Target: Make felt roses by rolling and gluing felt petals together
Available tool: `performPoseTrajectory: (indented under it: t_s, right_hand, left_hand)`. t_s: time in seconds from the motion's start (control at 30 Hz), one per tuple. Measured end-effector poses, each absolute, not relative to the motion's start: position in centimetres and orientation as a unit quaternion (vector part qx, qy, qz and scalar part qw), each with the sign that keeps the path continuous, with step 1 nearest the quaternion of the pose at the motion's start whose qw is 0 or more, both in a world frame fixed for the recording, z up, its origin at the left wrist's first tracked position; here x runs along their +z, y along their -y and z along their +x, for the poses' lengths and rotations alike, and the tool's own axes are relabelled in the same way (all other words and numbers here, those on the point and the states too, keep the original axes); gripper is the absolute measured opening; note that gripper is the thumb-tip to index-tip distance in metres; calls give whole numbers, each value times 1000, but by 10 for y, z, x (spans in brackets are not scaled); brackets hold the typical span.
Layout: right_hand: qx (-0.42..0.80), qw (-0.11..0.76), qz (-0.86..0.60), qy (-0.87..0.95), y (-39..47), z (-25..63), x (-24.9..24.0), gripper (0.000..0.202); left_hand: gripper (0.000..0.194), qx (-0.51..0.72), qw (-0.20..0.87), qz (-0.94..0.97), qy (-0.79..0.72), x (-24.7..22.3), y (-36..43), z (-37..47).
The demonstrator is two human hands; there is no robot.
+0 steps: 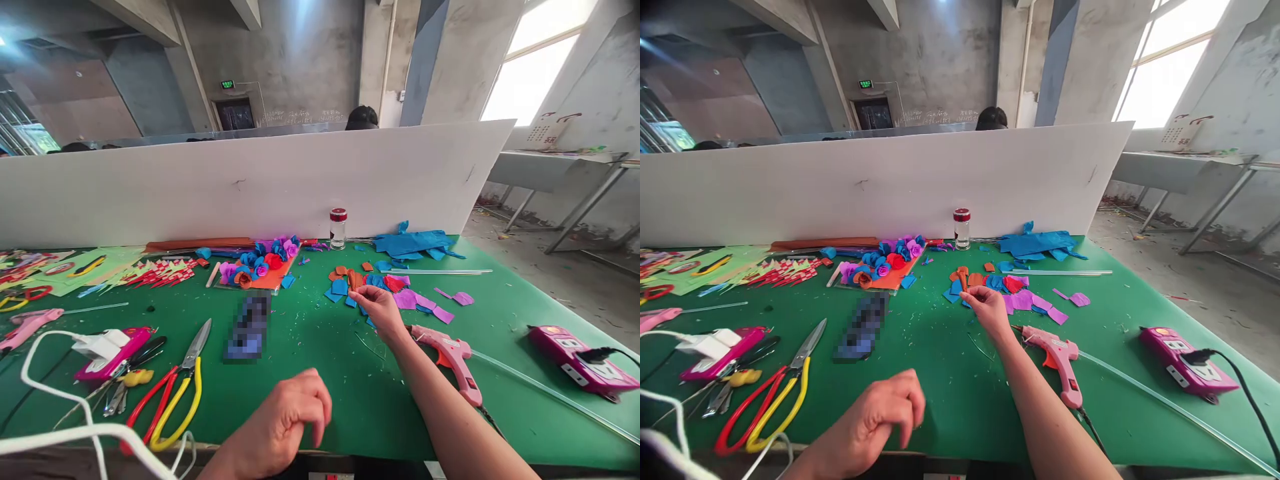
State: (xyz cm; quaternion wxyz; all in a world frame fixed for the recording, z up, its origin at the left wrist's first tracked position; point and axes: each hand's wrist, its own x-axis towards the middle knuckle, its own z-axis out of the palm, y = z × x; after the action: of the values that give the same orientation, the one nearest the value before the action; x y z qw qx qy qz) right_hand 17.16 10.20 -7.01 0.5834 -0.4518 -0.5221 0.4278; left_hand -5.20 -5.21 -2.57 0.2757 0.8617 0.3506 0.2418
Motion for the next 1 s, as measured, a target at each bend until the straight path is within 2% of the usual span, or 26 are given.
performPoseTrajectory:
  t_s: [0.13,0.33,0.43,0.6,0.73,1.0]
  right_hand:
    - [435,572,-454,527,-100,171,-70,48]
    - [436,562,-461,531,-98,170,-70,50]
    - [430,558,-466,535,-98,170,-71,48]
    - [424,554,-467,544,-98,170,-74,46]
    - [405,545,-478,557,-98,172,-74,45]
    - [403,546,-487,550,-99,173,-75,45]
  left_hand:
    - [22,263,395,806,-354,-27,56,-69]
    - [26,265,370,723,-520,-11,52,-136]
    - [34,300,250,704,-593,-3,52,-167]
    - [40,233,118,733,-628,-9,35,-189]
    - [45,191,54,786,-585,-18,14,-188]
    - [49,245,1,765,-596,-22,15,-195]
